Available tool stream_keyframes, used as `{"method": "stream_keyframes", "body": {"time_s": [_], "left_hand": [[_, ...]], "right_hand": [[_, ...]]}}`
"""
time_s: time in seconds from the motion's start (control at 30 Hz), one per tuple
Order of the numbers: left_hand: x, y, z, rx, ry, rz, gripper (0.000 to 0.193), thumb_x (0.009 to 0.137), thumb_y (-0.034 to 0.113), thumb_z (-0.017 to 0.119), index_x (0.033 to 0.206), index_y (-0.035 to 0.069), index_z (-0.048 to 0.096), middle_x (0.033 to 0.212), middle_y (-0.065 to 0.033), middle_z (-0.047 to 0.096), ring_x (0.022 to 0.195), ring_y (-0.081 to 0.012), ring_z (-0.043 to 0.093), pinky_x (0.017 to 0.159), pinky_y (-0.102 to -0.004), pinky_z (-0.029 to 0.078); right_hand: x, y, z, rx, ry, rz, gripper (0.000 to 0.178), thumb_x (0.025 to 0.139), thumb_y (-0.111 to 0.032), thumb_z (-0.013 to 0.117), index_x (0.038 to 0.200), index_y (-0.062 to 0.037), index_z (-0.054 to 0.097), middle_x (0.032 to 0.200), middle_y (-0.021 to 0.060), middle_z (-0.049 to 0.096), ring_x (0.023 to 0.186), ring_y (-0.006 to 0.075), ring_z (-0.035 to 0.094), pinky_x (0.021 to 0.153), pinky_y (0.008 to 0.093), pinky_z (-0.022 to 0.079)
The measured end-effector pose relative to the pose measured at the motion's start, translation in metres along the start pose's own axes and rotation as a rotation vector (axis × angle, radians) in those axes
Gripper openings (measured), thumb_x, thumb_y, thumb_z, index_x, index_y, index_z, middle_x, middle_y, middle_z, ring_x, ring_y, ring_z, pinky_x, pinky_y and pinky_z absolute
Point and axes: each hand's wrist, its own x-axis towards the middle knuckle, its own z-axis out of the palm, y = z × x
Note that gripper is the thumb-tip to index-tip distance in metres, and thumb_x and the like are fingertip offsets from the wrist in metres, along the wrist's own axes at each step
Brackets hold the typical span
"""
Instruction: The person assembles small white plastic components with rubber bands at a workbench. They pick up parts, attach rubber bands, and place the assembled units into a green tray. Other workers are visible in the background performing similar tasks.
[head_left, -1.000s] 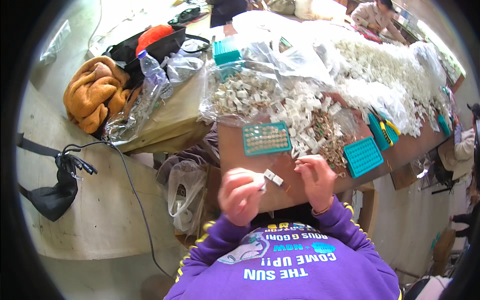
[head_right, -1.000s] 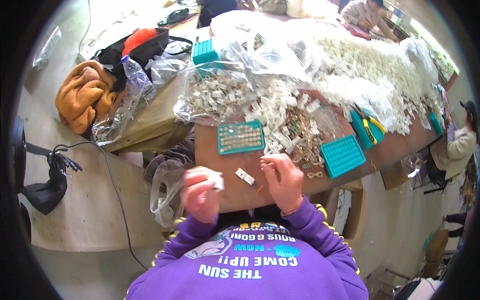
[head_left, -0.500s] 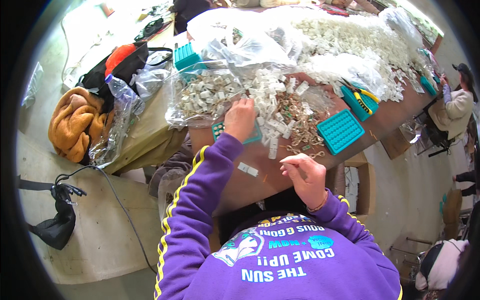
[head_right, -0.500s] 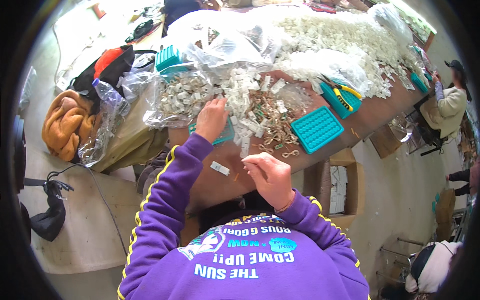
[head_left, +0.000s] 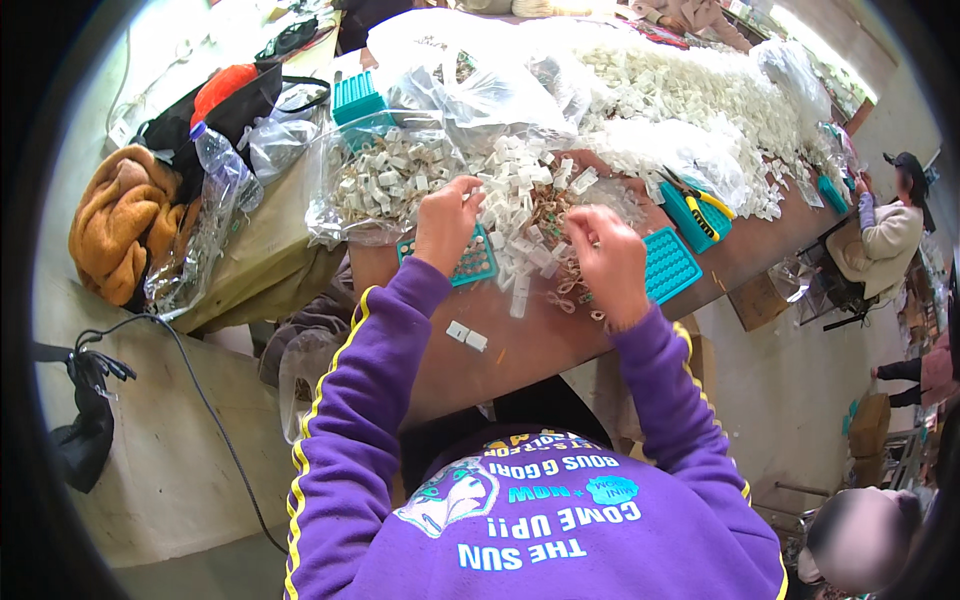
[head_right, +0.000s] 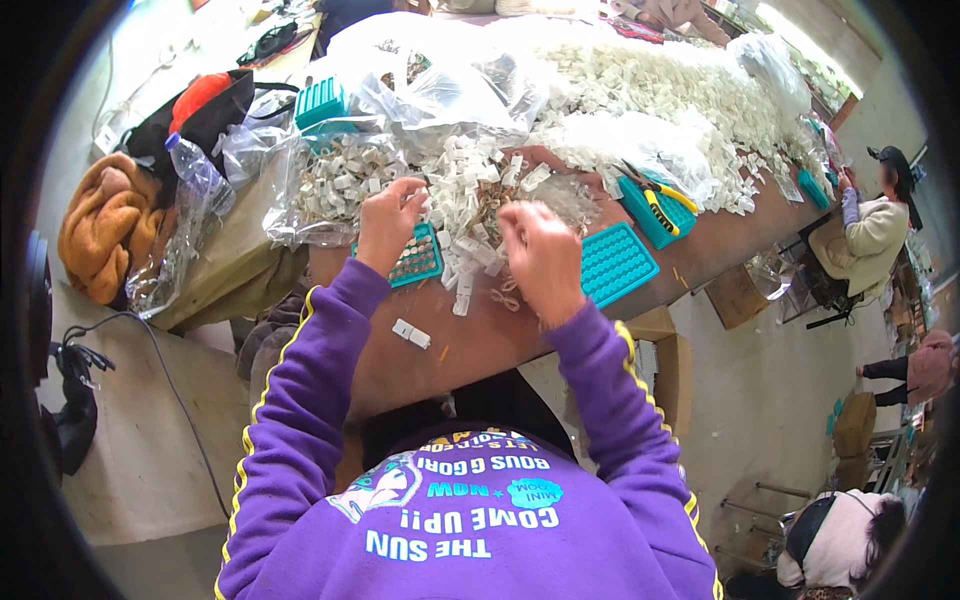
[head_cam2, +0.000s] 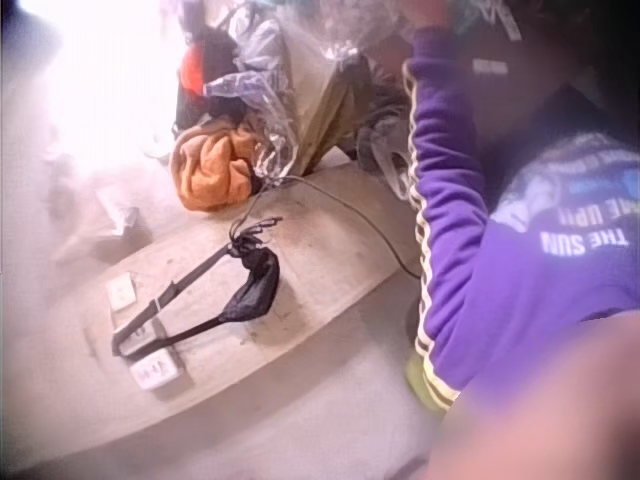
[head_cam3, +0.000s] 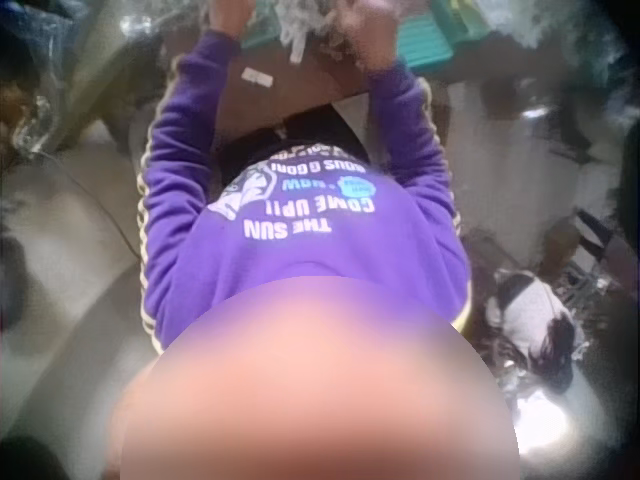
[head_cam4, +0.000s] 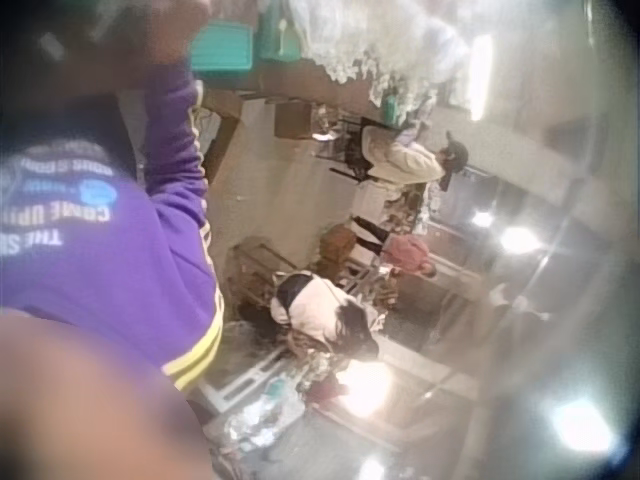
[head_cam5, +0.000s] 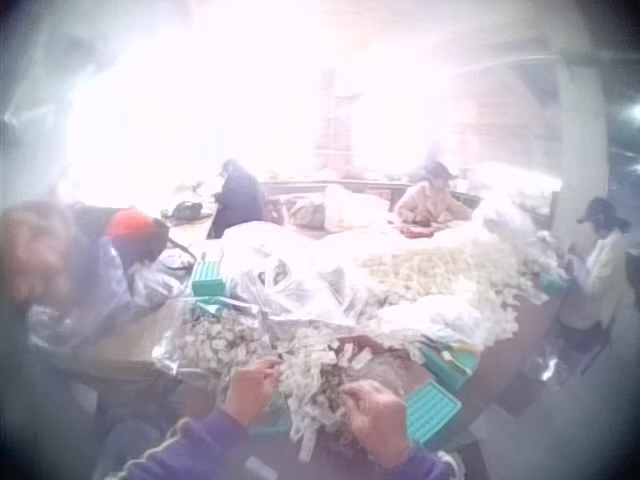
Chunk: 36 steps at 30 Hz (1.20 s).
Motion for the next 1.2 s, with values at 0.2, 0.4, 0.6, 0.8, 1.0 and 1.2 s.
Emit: {"method": "stream_keyframes", "body": {"time_s": [0.2,0.4,0.6,0.8,1.0,1.2], "left_hand": [[-0.033,0.015,-0.032,-0.639,-0.024,-0.261,0.031,0.093,0.008,0.060,0.122,-0.003,0.057,0.114,-0.0109,0.066,0.087,-0.0128,0.066,0.070,-0.0219,0.052],[-0.094,0.014,-0.069,-1.183,-0.026,-0.523,0.039,0.093,0.002,0.057,0.131,-0.002,0.050,0.120,-0.0111,0.061,0.099,-0.0166,0.063,0.087,-0.0266,0.051],[-0.132,0.009,-0.078,-1.227,-0.027,-0.629,0.040,0.092,-0.003,0.053,0.132,-0.003,0.050,0.112,-0.0081,0.061,0.103,-0.0182,0.062,0.093,-0.0265,0.050],[-0.140,0.017,-0.072,-1.218,-0.012,-0.680,0.038,0.092,-0.004,0.052,0.130,-0.004,0.052,0.112,-0.0099,0.063,0.105,-0.0194,0.063,0.095,-0.0267,0.050],[-0.140,0.022,-0.061,-0.916,0.079,-0.557,0.033,0.088,-0.001,0.059,0.121,-0.003,0.059,0.100,-0.0081,0.068,0.092,-0.0108,0.064,0.083,-0.0223,0.050],[-0.150,0.019,-0.056,-0.873,0.124,-0.590,0.016,0.090,0.002,0.058,0.106,-0.001,0.059,0.095,-0.0059,0.067,0.086,-0.0095,0.064,0.077,-0.0222,0.050]], "right_hand": [[0.048,0.042,0.050,-0.416,-0.243,-0.129,0.012,0.083,-0.016,0.063,0.093,-0.0101,0.066,0.086,0.0117,0.066,0.083,0.0321,0.064,0.071,0.0439,0.050],[0.050,0.045,0.032,-0.158,-0.102,-0.025,0.016,0.083,-0.015,0.061,0.096,-0.0141,0.070,0.078,0.0142,0.068,0.068,0.0300,0.066,0.064,0.0406,0.052],[0.041,0.037,0.019,0.578,-0.263,0.387,0.019,0.093,-0.004,0.059,0.110,0.0024,0.065,0.094,0.0060,0.069,0.078,0.0112,0.067,0.073,0.0243,0.055],[0.030,0.022,0.021,0.923,-0.266,0.620,0.020,0.094,-0.002,0.058,0.113,0.0042,0.061,0.104,0.0099,0.067,0.089,0.0183,0.068,0.081,0.0272,0.057],[0.019,0.021,0.015,1.234,-0.233,0.658,0.018,0.093,0.000,0.059,0.110,0.0048,0.063,0.101,0.0107,0.067,0.091,0.0195,0.068,0.081,0.0274,0.056],[0.016,0.030,0.023,0.513,-0.306,0.368,0.013,0.092,-0.002,0.058,0.102,0.0030,0.067,0.093,0.0059,0.069,0.083,0.0133,0.067,0.077,0.0244,0.053]]}}
